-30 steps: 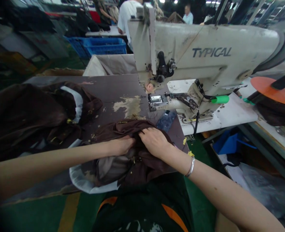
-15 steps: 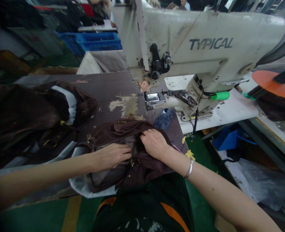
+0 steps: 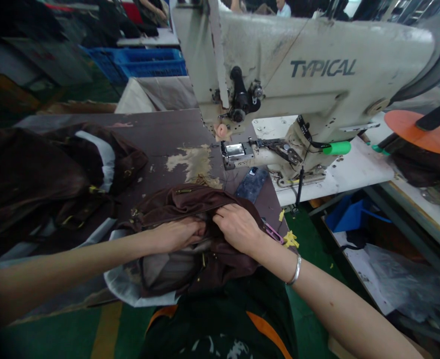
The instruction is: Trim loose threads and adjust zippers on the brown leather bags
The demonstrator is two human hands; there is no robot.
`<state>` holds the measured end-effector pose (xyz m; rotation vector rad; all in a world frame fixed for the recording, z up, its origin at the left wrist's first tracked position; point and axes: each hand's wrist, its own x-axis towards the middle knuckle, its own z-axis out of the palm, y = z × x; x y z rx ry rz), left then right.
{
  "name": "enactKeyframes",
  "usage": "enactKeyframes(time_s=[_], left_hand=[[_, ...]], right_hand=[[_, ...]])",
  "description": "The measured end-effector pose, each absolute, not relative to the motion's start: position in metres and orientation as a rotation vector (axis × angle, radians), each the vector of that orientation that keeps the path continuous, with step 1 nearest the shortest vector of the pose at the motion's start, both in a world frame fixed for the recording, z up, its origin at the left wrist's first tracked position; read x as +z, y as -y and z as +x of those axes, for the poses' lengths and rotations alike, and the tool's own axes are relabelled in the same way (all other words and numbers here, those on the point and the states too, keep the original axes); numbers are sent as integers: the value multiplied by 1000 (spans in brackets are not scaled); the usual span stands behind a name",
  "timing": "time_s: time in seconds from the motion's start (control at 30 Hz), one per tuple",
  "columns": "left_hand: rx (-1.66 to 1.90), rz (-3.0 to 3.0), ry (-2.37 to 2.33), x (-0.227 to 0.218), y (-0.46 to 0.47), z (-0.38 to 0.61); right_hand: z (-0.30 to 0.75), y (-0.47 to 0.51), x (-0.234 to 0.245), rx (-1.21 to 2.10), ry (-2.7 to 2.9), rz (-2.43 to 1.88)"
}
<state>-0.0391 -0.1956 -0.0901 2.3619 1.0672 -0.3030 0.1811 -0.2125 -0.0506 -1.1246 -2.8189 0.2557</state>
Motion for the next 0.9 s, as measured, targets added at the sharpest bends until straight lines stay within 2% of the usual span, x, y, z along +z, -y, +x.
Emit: enactKeyframes(time_s=[0.2, 0.43, 0.67, 0.8, 0.9], left_hand=[[-199, 2383, -1071, -88, 200, -42], [115, 2472, -957, -41, 213, -55], [333, 2433, -1050, -43, 217, -62], [242, 2468, -1043, -41, 222, -49], [321, 2479, -951, -42, 226, -42]], right_hand=[[185, 214, -55, 324, 2786, -1072], [177, 211, -51, 384, 2767, -1027], [177, 221, -52, 201, 2710, -1106], [171, 225, -59, 380, 2458, -1044], [167, 228, -57, 574, 2215, -966]])
